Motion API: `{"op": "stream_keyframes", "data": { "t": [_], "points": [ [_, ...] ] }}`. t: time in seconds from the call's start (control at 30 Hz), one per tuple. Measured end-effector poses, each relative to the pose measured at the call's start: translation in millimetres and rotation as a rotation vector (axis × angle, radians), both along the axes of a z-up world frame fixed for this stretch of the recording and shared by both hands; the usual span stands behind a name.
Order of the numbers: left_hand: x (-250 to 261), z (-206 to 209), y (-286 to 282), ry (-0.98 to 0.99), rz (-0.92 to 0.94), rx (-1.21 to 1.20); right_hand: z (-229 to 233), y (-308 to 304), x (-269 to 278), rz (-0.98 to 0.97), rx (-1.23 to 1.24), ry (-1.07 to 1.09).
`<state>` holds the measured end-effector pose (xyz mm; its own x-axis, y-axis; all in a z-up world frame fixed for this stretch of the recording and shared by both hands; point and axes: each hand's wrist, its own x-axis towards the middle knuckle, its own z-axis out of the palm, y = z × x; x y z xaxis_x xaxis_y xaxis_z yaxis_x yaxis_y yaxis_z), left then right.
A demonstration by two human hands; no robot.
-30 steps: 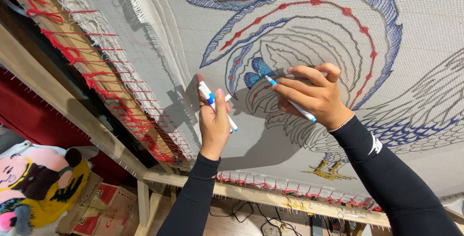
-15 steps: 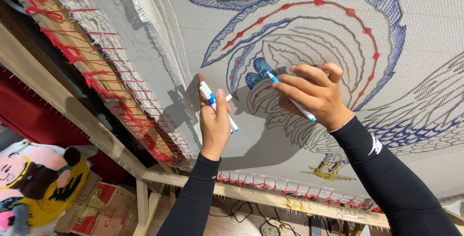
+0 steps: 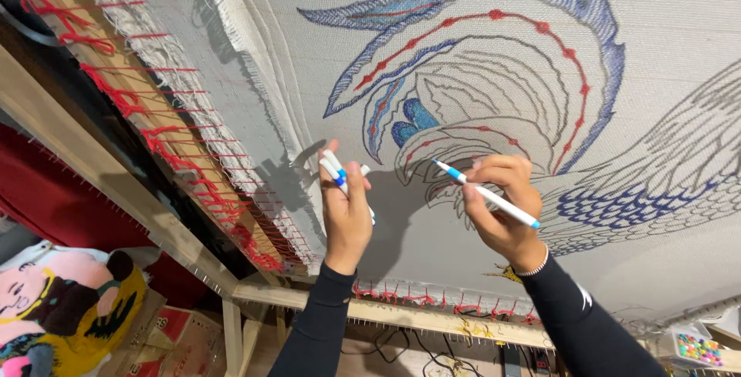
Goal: The person colors a rooster design on a stretched rug canvas mounted on a wooden frame, using blue and red markers to fill in outlined areas of the pattern. They cap and swap markers and reach into a small container of supplies on the frame rail before resuming coloring.
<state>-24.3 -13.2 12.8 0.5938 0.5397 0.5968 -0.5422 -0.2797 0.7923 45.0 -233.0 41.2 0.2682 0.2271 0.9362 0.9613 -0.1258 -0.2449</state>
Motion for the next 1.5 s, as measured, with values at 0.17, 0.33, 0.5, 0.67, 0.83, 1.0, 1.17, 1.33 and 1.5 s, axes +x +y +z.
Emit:
{"op": "stream_keyframes", "data": {
  "t": [0.17,0.33,0.5,0.67,0.83,1.0,1.17,1.33,1.5],
  "points": [
    [-7,-2,-18,0.001,-0.158,0.008,-16,-8,-16,0.287,0.253,0.497],
    [-22,6,-44,-0.013,-0.254,0.027,-13,-25,-28,0.535,0.455,0.748],
    [-51,29,-82,0.005,-0.382,0.050,-6,-47,-47,0.570,0.463,0.685],
    [-78,35,-118,-0.014,-0.429,0.021,8,-72,-78,0.581,0.487,0.690],
    [-103,33,-149,-0.029,-0.444,-0.009,16,-98,-110,0.551,0.490,0.669],
    [-133,30,-172,-0.054,-0.514,-0.061,19,-117,-143,0.534,0.466,0.625],
    [-159,35,-183,-0.060,-0.543,-0.054,16,-131,-168,0.502,0.442,0.640],
    [-180,41,-190,-0.043,-0.485,0.035,12,-137,-186,0.513,0.437,0.680],
    [-192,39,-193,0.053,-0.472,0.060,10,-145,-195,0.475,0.448,0.696]
  ]
}}
